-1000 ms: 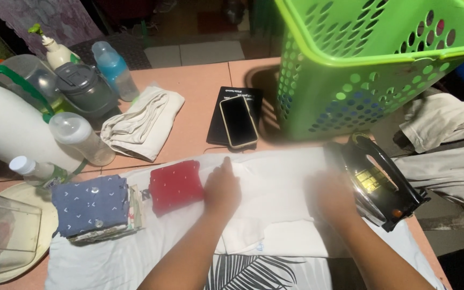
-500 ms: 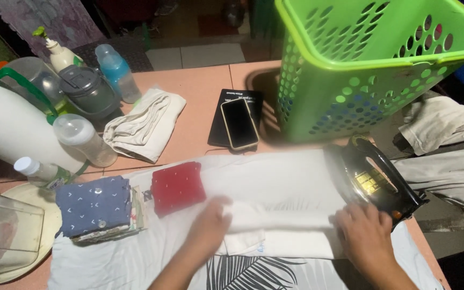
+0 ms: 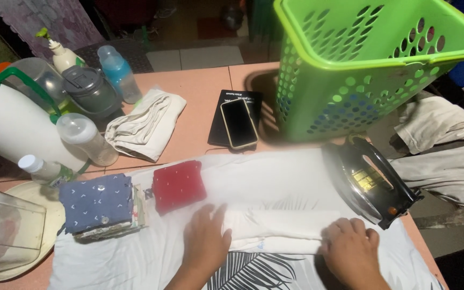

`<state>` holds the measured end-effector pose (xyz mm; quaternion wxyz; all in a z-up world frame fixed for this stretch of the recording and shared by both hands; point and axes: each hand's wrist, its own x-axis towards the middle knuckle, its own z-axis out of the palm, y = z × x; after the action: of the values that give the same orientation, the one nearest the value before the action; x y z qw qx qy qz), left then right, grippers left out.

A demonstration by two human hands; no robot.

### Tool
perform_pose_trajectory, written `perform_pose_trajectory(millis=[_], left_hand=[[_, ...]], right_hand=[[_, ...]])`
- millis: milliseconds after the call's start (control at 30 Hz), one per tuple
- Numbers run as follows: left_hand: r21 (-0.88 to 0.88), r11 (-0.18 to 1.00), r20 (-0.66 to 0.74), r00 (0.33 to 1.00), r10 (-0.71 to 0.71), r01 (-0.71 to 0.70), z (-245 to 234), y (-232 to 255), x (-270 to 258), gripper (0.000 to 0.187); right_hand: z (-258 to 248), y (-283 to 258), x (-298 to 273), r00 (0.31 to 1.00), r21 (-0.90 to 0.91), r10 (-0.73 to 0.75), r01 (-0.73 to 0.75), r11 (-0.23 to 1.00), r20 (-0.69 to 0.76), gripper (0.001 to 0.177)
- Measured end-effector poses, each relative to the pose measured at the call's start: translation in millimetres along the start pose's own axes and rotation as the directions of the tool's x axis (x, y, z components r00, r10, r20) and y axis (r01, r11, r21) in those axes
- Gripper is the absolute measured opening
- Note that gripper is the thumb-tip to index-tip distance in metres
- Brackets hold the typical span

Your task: Ironing a white shirt and a blue hoodie, folding them, and placing them in a drawer.

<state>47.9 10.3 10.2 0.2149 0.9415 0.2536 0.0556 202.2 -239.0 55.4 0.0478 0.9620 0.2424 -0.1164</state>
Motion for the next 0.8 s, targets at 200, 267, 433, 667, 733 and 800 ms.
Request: perform_pose_trajectory(millis=[200,267,433,667,733,800], left_hand=[[-0.012,0.986,0.065,0.984,-0.168,0.169,-2,-2,10,0.058],[0.024,0.967,0.136,0.958,-0.254,0.253,-18,5,15,0.057],[0.056,0.944,0.411,0.854,-0.319,0.326,-12,-13,32,0.049],[-0.322,0.898,0.586,0.808,-0.061,0.301,-43,14,58,0.053],[-0.273,0.909,0.68,0.731,-0.049,0.316,-38,31,66,0.047],[-0.287,0.915,0.69,0.723,-0.007,0.283,-23,45,72,0.047]], right_hand=[[38,-61,1,0.956,0.249,-0.229,0.271,0.93,-0.185,0.019],[46,-86,-3,0.952,0.258,-0.289,0.305,0.917,-0.099,0.024],[71,-111,-12,0.785,0.253,-0.537,0.612,0.749,-0.308,0.103],[80,-117,-15,0.8,0.277,-0.479,0.583,0.764,-0.362,0.106],[79,-119,-17,0.86,0.26,-0.436,0.499,0.827,-0.266,0.106],[87,-115,-18,0.888,0.271,-0.41,0.455,0.848,-0.21,0.101]])
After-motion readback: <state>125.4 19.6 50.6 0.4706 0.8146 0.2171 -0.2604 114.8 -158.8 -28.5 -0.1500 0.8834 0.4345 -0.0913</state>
